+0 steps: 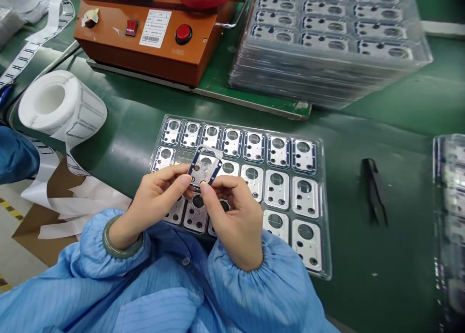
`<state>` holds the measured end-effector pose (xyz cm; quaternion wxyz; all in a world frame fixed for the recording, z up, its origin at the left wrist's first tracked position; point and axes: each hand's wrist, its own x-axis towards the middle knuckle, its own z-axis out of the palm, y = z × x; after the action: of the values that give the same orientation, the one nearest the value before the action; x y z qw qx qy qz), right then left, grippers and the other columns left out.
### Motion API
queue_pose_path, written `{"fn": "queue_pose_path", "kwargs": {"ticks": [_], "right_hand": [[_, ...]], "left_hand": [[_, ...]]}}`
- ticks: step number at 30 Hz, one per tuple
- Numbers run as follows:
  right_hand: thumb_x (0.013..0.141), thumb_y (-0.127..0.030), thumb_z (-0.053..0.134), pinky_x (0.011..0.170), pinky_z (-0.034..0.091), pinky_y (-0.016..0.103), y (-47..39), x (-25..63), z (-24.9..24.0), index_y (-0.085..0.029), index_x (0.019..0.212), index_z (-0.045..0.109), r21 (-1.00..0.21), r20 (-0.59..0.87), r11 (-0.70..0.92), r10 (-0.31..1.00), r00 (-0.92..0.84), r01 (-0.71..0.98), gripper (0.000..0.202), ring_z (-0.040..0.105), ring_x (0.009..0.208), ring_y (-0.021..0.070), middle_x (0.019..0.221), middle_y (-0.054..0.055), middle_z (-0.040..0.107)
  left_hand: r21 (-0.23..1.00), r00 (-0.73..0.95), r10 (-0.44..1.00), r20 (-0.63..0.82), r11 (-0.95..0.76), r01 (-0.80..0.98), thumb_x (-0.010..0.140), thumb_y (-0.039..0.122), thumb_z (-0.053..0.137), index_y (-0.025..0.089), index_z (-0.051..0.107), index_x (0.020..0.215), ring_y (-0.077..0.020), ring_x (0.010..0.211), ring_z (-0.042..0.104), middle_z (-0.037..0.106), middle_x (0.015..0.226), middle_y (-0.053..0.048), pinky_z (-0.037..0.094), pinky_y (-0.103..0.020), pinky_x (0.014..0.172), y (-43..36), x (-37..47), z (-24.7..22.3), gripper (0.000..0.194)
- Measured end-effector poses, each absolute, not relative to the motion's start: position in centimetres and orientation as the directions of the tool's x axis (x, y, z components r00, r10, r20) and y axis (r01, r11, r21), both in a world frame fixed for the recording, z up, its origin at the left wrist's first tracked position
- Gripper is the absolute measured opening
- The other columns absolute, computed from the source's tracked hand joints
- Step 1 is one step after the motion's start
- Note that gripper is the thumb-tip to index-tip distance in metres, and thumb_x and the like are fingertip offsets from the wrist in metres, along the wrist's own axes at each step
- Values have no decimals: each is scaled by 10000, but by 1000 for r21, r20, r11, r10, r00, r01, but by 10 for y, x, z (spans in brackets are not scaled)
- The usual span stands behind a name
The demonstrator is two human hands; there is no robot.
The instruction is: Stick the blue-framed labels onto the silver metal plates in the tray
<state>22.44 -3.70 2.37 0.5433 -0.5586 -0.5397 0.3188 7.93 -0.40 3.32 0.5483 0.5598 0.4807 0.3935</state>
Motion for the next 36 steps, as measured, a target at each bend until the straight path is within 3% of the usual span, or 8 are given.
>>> {"fn": "queue_pose_path", "kwargs": {"ticks": [11,17,21,27,36], "right_hand": [[838,-139,605,617,521,227,-38,224,23,-214,861,560,-944,257,204,948,189,259,90,610,666,101,776,-20,636],[848,-153,597,617,517,237,-39,224,22,-215,873,561,-940,264,211,947,180,268,76,610,669,108,789,-13,634],[850,-144,590,597,490,218,-39,225,22,-212,859,548,-919,307,261,944,121,295,80,572,633,90,762,-29,603],[848,-136,576,555,458,217,-39,226,24,-208,821,538,-891,342,319,940,15,324,85,540,594,91,720,-31,582],[845,-141,581,547,460,212,-40,227,23,-209,823,544,-894,335,317,942,3,317,80,540,589,84,722,-34,587]], "left_hand": [[982,252,965,72,-113,150,874,246,576,204,659,1029,-121,642,677,727,847,-33,581,-235,607,-6,80,25,181],[983,246,966,73,-112,145,874,272,575,196,656,1006,-132,649,678,718,829,-33,580,-248,614,-7,80,29,172],[975,184,978,101,-134,176,870,322,579,193,669,925,-115,653,649,713,823,-24,538,-213,587,-6,81,32,167],[943,54,979,198,-205,261,877,297,573,185,665,892,-111,723,638,715,848,-22,525,-210,667,-5,84,32,146],[912,107,956,275,-294,286,897,265,532,196,650,950,-102,667,623,700,833,-13,500,-207,595,-8,82,29,147]]}}
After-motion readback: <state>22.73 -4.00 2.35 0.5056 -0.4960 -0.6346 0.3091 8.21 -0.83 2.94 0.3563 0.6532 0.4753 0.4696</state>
